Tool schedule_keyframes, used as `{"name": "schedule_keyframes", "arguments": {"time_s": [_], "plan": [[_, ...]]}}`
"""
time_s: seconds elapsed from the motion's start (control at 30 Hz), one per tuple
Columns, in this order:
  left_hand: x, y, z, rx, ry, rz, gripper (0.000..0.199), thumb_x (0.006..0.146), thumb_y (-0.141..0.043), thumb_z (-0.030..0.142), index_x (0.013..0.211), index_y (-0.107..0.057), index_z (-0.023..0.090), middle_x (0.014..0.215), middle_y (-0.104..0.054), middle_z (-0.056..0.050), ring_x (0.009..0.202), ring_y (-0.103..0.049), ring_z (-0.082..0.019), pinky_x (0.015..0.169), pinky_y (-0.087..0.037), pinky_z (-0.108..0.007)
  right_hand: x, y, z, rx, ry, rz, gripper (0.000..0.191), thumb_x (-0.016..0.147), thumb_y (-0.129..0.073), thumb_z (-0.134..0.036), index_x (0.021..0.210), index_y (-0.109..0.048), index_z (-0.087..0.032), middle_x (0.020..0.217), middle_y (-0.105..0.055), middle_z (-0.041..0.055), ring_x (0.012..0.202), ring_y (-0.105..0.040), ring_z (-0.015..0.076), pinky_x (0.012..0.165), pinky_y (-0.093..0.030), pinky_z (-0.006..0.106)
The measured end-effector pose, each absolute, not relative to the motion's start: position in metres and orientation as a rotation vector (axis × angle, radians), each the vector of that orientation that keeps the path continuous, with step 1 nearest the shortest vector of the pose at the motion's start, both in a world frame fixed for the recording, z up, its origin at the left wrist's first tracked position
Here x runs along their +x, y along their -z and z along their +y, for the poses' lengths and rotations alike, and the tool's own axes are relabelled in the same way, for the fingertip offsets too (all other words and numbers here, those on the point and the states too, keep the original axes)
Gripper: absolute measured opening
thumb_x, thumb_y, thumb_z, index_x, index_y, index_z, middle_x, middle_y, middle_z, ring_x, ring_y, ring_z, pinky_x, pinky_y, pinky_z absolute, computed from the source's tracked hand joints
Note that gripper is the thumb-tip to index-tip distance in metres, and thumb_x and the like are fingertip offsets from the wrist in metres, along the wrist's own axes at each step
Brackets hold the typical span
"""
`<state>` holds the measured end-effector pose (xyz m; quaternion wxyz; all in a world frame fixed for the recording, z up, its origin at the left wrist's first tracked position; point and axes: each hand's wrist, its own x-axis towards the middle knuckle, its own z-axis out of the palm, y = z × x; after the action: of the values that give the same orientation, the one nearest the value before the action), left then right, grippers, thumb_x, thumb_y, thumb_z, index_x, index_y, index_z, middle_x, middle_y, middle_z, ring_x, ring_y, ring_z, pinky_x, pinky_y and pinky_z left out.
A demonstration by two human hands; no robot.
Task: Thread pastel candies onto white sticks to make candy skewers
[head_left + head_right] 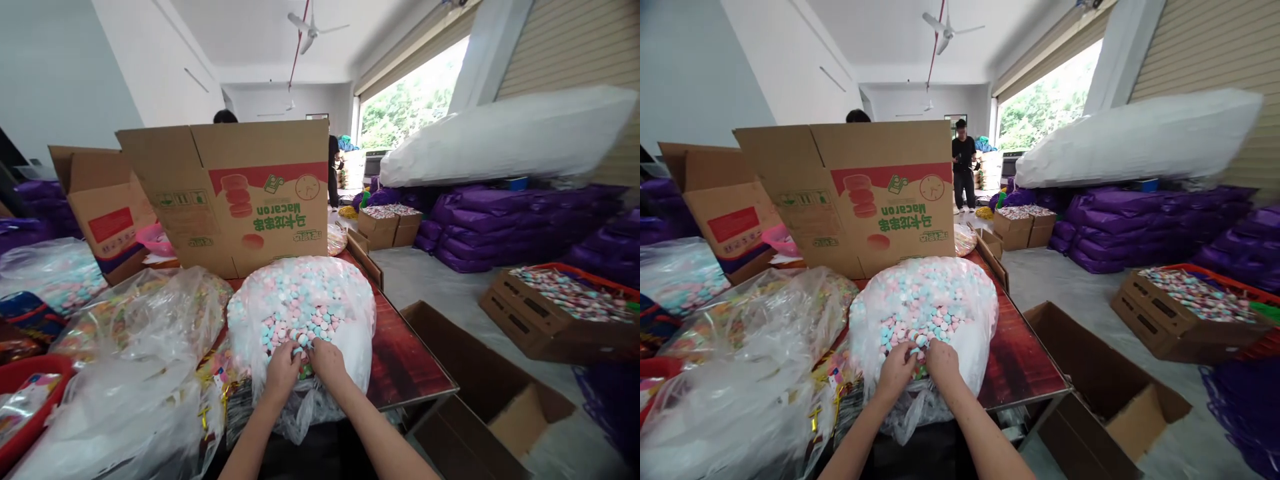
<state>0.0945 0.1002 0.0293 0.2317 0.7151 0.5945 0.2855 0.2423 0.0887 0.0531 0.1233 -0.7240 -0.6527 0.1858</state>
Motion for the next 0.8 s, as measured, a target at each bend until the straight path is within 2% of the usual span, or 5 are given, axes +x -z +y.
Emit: {"name": "schedule_keyframes", "arguments": {"time_s": [0.3,0.43,0.53,0.63,0.8], "plan": [[0.095,-0.027,0.092,1.493,-1.082,1.516,0.031,0.080,-0.063,0.045,0.099,-0.071,0.021,0.095,-0.078,-0.008,0.093,-0.074,-0.027,0.090,-0.056,-0.040,0.251,-0.055,0.085,-1.997,-0.539,-1.774,0.030,0.100,-0.051,-0.017,0.112,-0.078,-0.015,0.108,-0.083,0.0160,0.104,-0.079,0.0257,0.083,-0.050,0.029],[0.111,-0.032,0.089,1.112,-1.181,1.309,0.054,0.059,-0.080,0.061,0.092,-0.066,0.021,0.079,-0.070,-0.002,0.072,-0.069,-0.021,0.066,-0.052,-0.032,0.262,-0.049,0.082,-1.696,-0.684,-1.530,0.025,0.093,-0.054,-0.030,0.092,-0.077,-0.019,0.087,-0.081,0.0083,0.085,-0.075,0.0236,0.074,-0.048,0.028],[0.122,-0.035,0.085,0.924,-1.239,1.168,0.064,0.050,-0.088,0.062,0.092,-0.065,0.020,0.073,-0.067,0.000,0.062,-0.064,-0.016,0.056,-0.043,-0.026,0.267,-0.048,0.077,-1.470,-0.823,-1.398,0.030,0.084,-0.053,-0.046,0.078,-0.069,-0.021,0.069,-0.073,0.0039,0.070,-0.068,0.0236,0.067,-0.046,0.031],[0.130,-0.035,0.081,0.814,-1.298,1.104,0.064,0.050,-0.092,0.059,0.092,-0.068,0.018,0.071,-0.067,0.001,0.060,-0.062,-0.013,0.058,-0.044,-0.025,0.265,-0.051,0.070,-1.377,-0.901,-1.312,0.038,0.077,-0.053,-0.060,0.073,-0.064,-0.024,0.060,-0.065,0.0016,0.062,-0.062,0.0237,0.064,-0.046,0.033],[0.132,-0.024,0.075,0.775,-1.312,1.051,0.066,0.056,-0.091,0.062,0.101,-0.075,0.016,0.081,-0.073,-0.003,0.067,-0.066,-0.016,0.065,-0.051,-0.029,0.254,-0.052,0.066,-1.362,-0.949,-1.242,0.042,0.073,-0.055,-0.067,0.071,-0.064,-0.026,0.064,-0.069,0.0043,0.065,-0.066,0.0268,0.067,-0.051,0.038]]}}
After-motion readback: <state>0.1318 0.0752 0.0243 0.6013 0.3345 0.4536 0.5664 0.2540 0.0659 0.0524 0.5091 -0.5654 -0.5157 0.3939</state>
